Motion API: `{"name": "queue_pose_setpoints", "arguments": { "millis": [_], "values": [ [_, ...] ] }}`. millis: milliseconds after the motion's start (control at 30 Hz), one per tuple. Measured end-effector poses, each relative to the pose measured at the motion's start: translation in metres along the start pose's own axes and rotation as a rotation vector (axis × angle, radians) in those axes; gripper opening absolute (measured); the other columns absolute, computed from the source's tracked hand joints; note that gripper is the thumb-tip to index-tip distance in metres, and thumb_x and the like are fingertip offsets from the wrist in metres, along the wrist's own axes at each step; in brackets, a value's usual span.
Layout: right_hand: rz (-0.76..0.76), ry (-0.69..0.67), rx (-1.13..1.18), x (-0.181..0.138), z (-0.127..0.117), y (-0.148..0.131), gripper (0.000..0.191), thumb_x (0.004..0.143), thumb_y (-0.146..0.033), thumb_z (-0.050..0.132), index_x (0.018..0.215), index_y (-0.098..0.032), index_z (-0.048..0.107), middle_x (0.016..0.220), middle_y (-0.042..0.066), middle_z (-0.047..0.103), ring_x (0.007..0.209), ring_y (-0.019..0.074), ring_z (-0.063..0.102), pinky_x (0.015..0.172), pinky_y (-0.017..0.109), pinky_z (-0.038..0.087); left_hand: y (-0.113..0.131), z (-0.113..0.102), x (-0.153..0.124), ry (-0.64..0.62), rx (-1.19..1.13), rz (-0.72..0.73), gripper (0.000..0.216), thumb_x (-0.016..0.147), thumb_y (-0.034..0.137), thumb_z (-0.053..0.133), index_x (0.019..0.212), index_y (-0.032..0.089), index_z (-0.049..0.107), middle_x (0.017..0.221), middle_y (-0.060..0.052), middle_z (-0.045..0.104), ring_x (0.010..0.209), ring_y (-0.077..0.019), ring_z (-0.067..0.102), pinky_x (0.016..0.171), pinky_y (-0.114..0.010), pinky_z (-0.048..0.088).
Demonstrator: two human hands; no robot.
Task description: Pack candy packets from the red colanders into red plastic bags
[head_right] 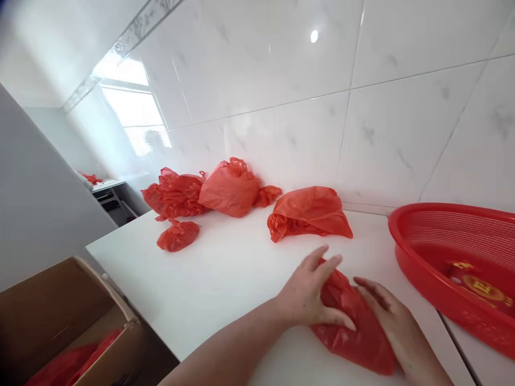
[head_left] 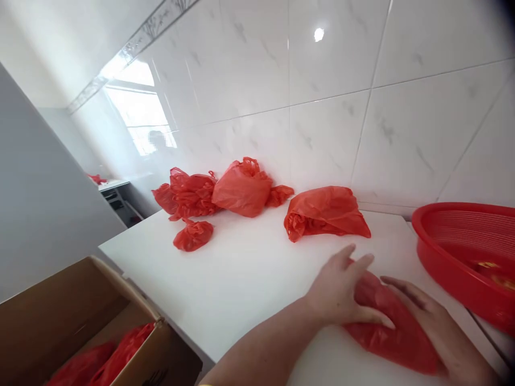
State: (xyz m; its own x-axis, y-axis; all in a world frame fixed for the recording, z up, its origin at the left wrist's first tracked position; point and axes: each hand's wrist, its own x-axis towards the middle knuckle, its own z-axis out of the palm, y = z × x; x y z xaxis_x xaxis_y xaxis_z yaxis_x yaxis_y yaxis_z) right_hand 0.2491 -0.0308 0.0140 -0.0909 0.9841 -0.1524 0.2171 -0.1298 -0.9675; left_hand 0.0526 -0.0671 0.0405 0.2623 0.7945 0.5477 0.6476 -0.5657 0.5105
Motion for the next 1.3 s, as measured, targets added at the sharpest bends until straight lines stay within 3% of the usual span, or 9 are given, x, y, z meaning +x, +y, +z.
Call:
{"name": "queue_pose_setpoints", "arguments": {
  "millis": [133,233,433,533,700,800,967,1100,1300],
  "values": [
    [0.037,-0.188,-0.056,-0.003,0.005,0.0,0.049,0.07,-0.056,0.063,0.112,-0.029,0.062,0.12,0.006,0.066,0.099,0.0291,0.065,0.074,0.034,0.058,-0.003,-0.01,0.001,-0.265,-0.004,-0.115,0.053,0.078,0.041,0.063,0.129,0.03,0.052,0.118,-0.005,0.063,0.105,-0.0246,0.06,0.09,-0.039,0.05],
    [0.018,-0.163,-0.068,0.001,0.0,0.003,0.05,0.072,-0.058,0.061,0.111,-0.027,0.063,0.12,0.005,0.065,0.106,0.0274,0.062,0.081,0.032,0.055,-0.01,-0.032,0.002,-0.294,0.038,-0.243,0.027,0.083,0.026,0.049,0.106,0.03,0.064,0.1,0.003,0.069,0.092,-0.0171,0.063,0.083,-0.029,0.05],
    [0.011,-0.088,-0.061,0.002,0.004,-0.001,0.05,0.07,-0.052,0.063,0.106,-0.019,0.065,0.102,0.01,0.07,0.088,0.0262,0.066,0.073,0.035,0.054,-0.033,-0.109,-0.02,-0.109,0.179,-0.465,0.039,0.071,0.009,0.045,0.098,0.028,0.066,0.094,0.004,0.07,0.081,-0.015,0.063,0.073,-0.023,0.048],
    [-0.017,-0.08,-0.086,-0.004,0.01,-0.007,0.045,0.072,-0.048,0.06,0.105,-0.019,0.066,0.096,0.009,0.071,0.083,0.0228,0.066,0.069,0.032,0.052,-0.048,-0.157,-0.038,0.058,0.369,-0.648,0.036,0.074,0.012,0.046,0.101,0.027,0.066,0.093,0.0,0.07,0.082,-0.0187,0.063,0.074,-0.028,0.048],
    [-0.039,-0.081,-0.13,-0.009,0.016,-0.009,0.038,0.074,-0.044,0.057,0.103,-0.021,0.065,0.094,0.006,0.069,0.084,0.0209,0.065,0.07,0.03,0.05,-0.067,-0.2,-0.06,0.443,0.795,-0.779,0.042,0.081,0.026,0.053,0.122,0.023,0.057,0.125,-0.011,0.058,0.115,-0.0326,0.051,0.091,-0.046,0.044],
    [-0.063,-0.084,-0.176,-0.008,0.021,-0.005,0.034,0.077,-0.043,0.054,0.102,-0.022,0.064,0.092,0.003,0.068,0.085,0.0203,0.064,0.073,0.03,0.05,-0.073,-0.186,-0.056,0.548,0.918,-0.633,0.05,0.08,0.032,0.06,0.128,0.021,0.051,0.139,-0.015,0.042,0.132,-0.0372,0.034,0.101,-0.057,0.034],
    [-0.097,-0.038,-0.284,-0.008,0.027,-0.004,0.028,0.079,-0.042,0.049,0.096,-0.025,0.064,0.087,0.0,0.067,0.082,0.0188,0.063,0.074,0.031,0.048,-0.09,-0.121,-0.022,0.267,0.48,-0.313,0.042,0.08,0.025,0.062,0.121,0.025,0.056,0.134,-0.011,0.047,0.119,-0.0257,0.05,0.095,-0.041,0.046],
    [-0.108,-0.033,-0.27,-0.01,0.027,-0.006,0.028,0.079,-0.04,0.049,0.094,-0.024,0.065,0.086,0.0,0.068,0.078,0.0184,0.063,0.072,0.031,0.049,-0.11,-0.068,0.002,0.008,0.351,-0.355,0.051,0.077,0.029,0.065,0.127,0.027,0.054,0.142,-0.009,0.041,0.124,-0.0276,0.046,0.094,-0.039,0.046],
    [-0.174,0.023,-0.385,-0.007,0.032,-0.004,0.026,0.082,-0.038,0.044,0.091,-0.026,0.064,0.083,0.0,0.067,0.074,0.0184,0.063,0.069,0.031,0.049,-0.128,-0.036,0.014,0.036,0.379,-0.366,0.036,0.081,0.031,0.059,0.115,0.021,0.063,0.112,-0.01,0.063,0.105,-0.0288,0.055,0.09,-0.044,0.045]
  ]
}}
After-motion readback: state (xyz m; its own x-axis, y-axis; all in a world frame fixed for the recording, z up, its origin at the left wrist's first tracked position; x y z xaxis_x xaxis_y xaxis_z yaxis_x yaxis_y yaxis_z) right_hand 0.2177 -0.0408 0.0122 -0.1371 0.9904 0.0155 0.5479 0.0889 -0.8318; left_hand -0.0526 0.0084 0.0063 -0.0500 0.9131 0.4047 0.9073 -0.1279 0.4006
